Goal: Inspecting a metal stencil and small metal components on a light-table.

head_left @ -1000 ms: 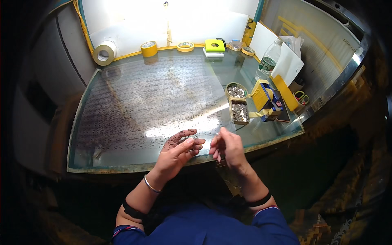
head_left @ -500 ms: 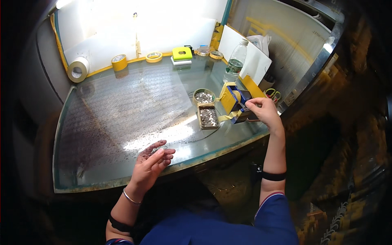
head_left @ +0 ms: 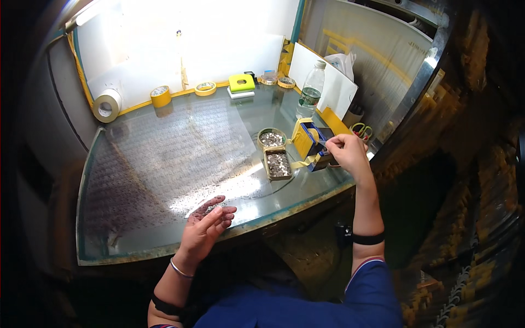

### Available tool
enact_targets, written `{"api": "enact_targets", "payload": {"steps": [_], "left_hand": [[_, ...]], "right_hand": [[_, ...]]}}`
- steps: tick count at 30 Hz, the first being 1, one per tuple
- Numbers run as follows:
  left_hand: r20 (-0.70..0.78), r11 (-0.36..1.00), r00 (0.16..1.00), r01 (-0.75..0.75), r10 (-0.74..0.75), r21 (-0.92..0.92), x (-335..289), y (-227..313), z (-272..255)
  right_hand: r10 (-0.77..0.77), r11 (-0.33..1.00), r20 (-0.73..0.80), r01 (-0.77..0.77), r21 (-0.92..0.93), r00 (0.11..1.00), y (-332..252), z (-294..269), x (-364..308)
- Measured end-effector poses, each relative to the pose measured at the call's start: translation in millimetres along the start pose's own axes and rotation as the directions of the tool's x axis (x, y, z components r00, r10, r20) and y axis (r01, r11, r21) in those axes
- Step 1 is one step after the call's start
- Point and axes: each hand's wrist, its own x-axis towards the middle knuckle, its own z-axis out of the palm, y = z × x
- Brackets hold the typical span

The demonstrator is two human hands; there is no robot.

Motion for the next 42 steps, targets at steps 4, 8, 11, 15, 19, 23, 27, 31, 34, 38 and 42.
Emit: {"api": "enact_targets", "payload": {"steps": [4,8,11,15,19,23,27,31,34,38,42], "left_hand": [[-0.007,1.0,1.0,0.006,-0.006,-0.004,-0.5,-1.1,-0.9],[-0.017,1.0,1.0,0.01,-0.01,-0.007,-0.7,-0.1,-1.3],[-0.019,1.0,1.0,0.014,-0.014,0.002,-0.7,-0.3,-0.3],[-0.008,1.0,1.0,0.015,-0.015,0.004,0.6,-0.1,1.7],[-0.031,1.0,1.0,0.003,-0.003,0.007,-1.9,1.8,1.7],[-0.032,0.998,0.999,0.022,-0.02,0.053,-3.3,3.8,3.9],[0.006,0.996,1.0,0.019,-0.019,0.083,3.1,-1.1,-2.3],[0.048,0.999,0.999,0.019,-0.021,0.037,1.1,-2.3,-4.1],[0.049,1.0,0.999,0.006,-0.007,0.027,0.5,-3.1,-5.3],[0.056,1.0,0.998,0.017,-0.018,0.024,0.3,-2.0,-5.3],[0.055,1.0,0.998,0.02,-0.021,0.012,1.2,-3.6,-6.8]], "right_hand": [[0.075,0.9,-0.008,-0.064,0.431,0.997,23.1,14.1,-11.3],[0.081,0.846,0.029,-0.084,0.527,0.996,26.4,15.5,-16.2],[0.057,0.842,0.035,-0.067,0.536,0.998,26.3,14.5,-18.0],[0.061,0.985,-0.03,-0.056,0.163,0.998,28.5,12.4,-20.1],[-0.038,0.955,-0.023,0.029,-0.296,0.999,2.4,9.4,-38.0],[-0.232,0.966,-0.088,0.24,0.098,0.969,-31.3,18.6,-61.2],[-0.356,0.732,0.0,0.279,0.621,0.934,-60.9,65.7,-99.8],[-0.396,0.742,-0.001,0.32,0.59,0.918,-100.7,99.1,-141.2],[-0.317,0.751,-0.008,0.256,0.609,0.948,-107.6,115.3,-150.0],[-0.283,0.77,0.055,0.193,0.609,0.958,-106.9,115.1,-146.3],[-0.297,0.785,0.056,0.21,0.583,0.953,-105.8,114.2,-145.0]]}}
